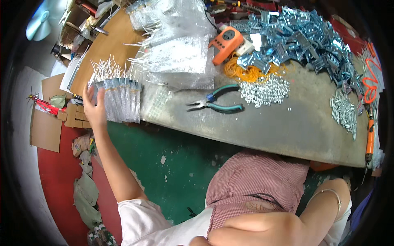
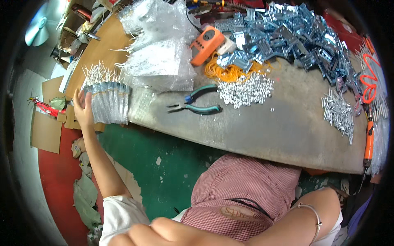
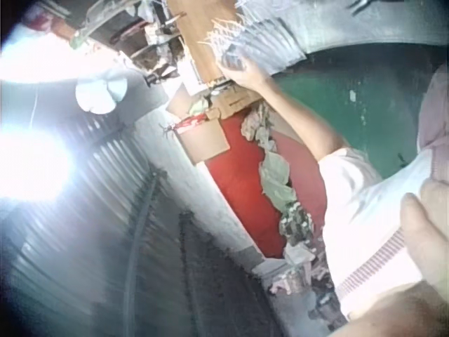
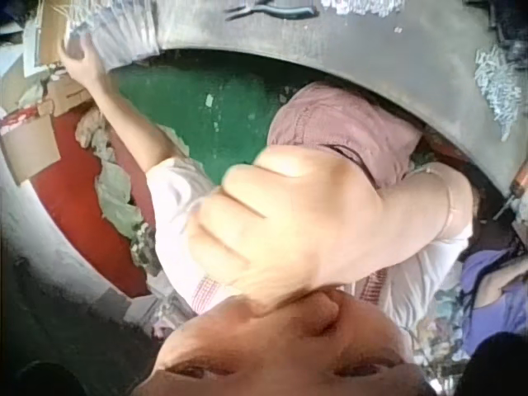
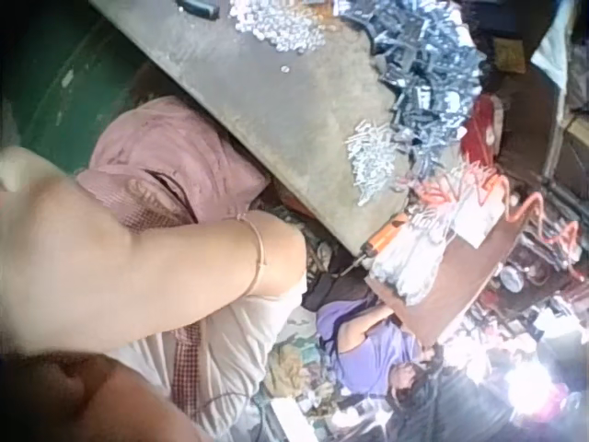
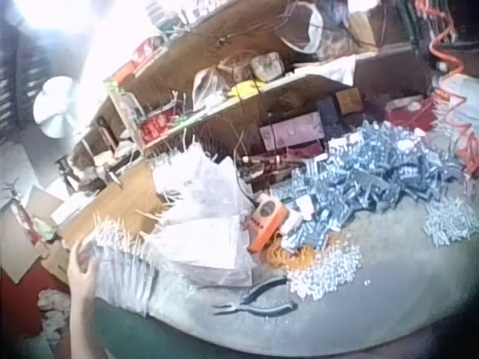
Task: Assembling metal brackets onto electrical components using a power screwdriver at a workbench.
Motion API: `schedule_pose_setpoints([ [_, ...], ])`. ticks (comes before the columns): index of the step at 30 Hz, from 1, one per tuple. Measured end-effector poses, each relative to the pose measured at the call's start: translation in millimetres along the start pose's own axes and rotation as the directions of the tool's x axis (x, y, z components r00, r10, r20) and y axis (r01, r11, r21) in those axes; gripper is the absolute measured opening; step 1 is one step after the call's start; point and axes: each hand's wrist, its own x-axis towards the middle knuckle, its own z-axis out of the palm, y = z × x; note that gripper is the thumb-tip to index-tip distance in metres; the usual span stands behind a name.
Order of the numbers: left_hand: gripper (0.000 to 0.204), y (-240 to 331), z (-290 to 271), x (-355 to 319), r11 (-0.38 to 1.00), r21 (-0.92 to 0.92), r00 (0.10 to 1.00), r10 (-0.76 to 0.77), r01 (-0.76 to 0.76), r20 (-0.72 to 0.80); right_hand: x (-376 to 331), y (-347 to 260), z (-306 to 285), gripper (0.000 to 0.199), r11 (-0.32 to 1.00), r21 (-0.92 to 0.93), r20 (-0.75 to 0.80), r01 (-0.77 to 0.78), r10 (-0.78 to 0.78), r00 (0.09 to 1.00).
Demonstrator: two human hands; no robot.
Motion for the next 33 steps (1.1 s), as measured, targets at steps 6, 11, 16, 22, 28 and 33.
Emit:
schedule_pose_setpoints([
  [6, 0.065, 120.2, 68.3, -1.8, 0.896, -0.006, 0.815, 0.407, -0.444, 0.413, -16.3, 16.8, -72.9, 0.023, 0.964, -0.262, 0.439, 0.054, 0.069, 0.896],
  [11, 0.072, 121.5, 99.4, 20.9, 0.886, 0.124, 0.767, 0.307, -0.446, 0.563, -57.1, 47.4, -86.6, 0.020, 0.892, -0.404, 0.227, -0.202, 0.311, 0.923],
  [16, 0.062, 132.7, 97.1, 26.9, 0.808, 0.238, 0.745, 0.326, -0.540, 0.582, -75.1, 56.1, -99.0, 0.017, 0.861, -0.359, 0.120, -0.359, 0.425, 0.897],
  [22, 0.068, 156.0, 89.3, 1.7, 0.950, 0.067, 0.766, 0.202, -0.304, 0.610, -69.4, 84.8, -94.9, 0.033, 0.874, -0.426, -0.008, -0.233, 0.254, 0.967],
  [28, 0.068, 271.8, 43.0, -84.2, 0.793, -0.346, 0.399, 0.567, -0.502, 0.721, -49.9, 106.8, -70.2, 0.062, 0.758, -0.651, 0.082, -0.030, 0.110, 0.991],
  [33, 0.049, 289.7, 37.8, -95.0, 0.593, -0.274, 0.635, 0.766, -0.757, -0.097, -89.7, 122.3, -83.8, 0.025, 0.864, 0.014, -0.257, -0.503, 0.489, 0.833],
])
